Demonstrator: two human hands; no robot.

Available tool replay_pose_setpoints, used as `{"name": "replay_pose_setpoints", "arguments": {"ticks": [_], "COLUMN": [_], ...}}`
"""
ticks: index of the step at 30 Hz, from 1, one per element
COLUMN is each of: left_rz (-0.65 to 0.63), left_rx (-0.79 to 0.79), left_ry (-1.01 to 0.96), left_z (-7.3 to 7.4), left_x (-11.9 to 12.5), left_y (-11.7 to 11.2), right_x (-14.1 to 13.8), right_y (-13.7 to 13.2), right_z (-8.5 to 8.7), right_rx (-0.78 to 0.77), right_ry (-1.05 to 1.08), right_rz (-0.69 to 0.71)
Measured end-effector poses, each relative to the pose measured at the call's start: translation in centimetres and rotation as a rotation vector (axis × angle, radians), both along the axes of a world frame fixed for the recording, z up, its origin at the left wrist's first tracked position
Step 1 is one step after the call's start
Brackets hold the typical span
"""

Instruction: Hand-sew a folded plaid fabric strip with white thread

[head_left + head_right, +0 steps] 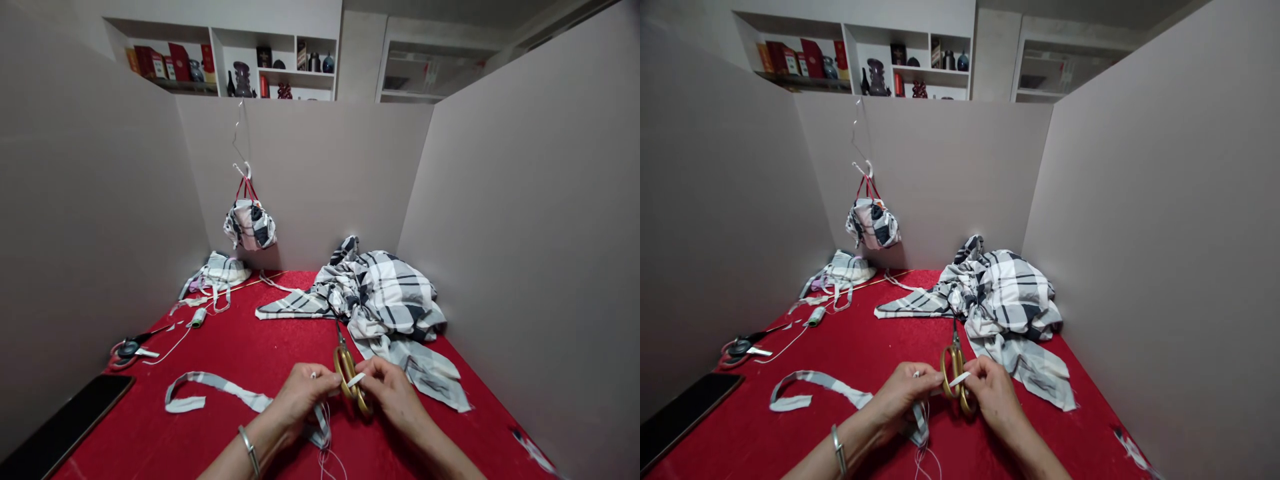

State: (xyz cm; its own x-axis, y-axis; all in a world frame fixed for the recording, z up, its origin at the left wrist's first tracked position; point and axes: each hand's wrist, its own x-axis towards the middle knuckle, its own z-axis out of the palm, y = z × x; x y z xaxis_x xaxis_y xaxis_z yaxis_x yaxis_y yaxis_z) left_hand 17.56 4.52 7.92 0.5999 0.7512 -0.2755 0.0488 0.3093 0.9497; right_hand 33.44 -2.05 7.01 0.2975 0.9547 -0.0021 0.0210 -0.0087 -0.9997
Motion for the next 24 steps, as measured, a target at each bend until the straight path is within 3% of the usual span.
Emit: {"name": "replay_pose_setpoints", "arguments": {"ticks": [9,18,24], "left_rz": [-0.207,0.029,-0.032], "left_rx": [-0.055,0.021,0.022], "left_ry": [-0.081,0.009,-0.039], "left_z": [0.2,0.5,-0.3], "left_x": [-0.1,1.6,1.0], "left_y": [0.2,-0.6,-0.4], "right_x": [-0.4,-0.4,-0.1], "right_y": [-0.7,-0.3,-0.4], "right_z": [-0.2,0.1,0.0], "right_rx": [-0.035,-0.066,-0.082], "right_ry": [0.262,0.347,0.182], "right_rz": [-0.033,-0.044,0.020]}}
